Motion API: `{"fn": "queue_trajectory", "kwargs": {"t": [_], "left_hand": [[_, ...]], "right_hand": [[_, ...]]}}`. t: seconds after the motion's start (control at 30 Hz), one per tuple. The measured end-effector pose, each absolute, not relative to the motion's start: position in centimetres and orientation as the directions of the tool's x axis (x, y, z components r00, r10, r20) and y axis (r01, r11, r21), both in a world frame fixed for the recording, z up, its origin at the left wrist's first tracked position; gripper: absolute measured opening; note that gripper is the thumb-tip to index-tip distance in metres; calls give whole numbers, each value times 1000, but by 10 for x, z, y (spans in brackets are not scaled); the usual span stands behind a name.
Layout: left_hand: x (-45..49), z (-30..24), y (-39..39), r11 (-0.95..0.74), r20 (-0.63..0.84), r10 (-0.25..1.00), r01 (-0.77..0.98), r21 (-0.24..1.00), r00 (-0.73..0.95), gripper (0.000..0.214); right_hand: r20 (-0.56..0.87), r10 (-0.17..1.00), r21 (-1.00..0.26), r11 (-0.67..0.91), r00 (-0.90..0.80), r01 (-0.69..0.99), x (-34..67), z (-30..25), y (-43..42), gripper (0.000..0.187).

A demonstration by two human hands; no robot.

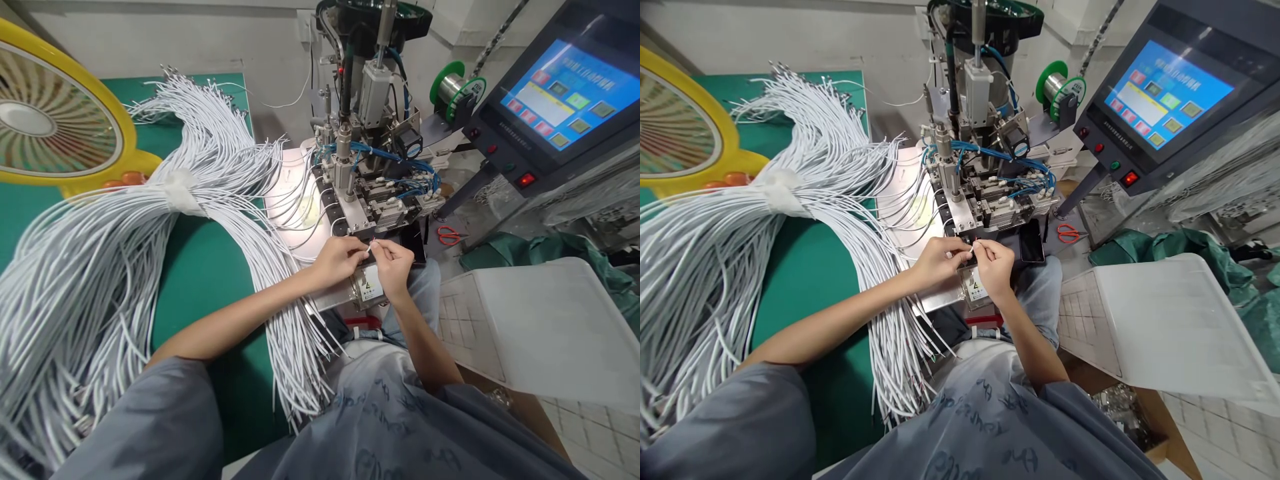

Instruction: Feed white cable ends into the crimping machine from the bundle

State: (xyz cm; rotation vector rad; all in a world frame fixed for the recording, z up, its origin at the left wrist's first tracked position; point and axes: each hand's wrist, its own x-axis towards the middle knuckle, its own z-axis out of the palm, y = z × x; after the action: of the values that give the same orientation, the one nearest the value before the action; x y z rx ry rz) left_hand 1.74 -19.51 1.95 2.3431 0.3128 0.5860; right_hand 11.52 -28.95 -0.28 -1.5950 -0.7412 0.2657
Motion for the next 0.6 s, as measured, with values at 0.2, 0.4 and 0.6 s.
{"fn": "queue_trajectory", "kwargs": {"t": [0.2,0.4,0.6], "left_hand": [[19,12,-191,-954,149,202,160,254,968,22],[21,6,-192,-965,-5,236,235,119,972,22],[21,7,-189,-969,-55,202,207,131,978,24]], "right_hand": [[128,739,-949,-104,662,299,140,-25,-293,22],[-32,797,-983,-134,603,124,162,-47,-294,19],[-126,809,-990,-142,574,-17,159,-52,-285,19]]}}
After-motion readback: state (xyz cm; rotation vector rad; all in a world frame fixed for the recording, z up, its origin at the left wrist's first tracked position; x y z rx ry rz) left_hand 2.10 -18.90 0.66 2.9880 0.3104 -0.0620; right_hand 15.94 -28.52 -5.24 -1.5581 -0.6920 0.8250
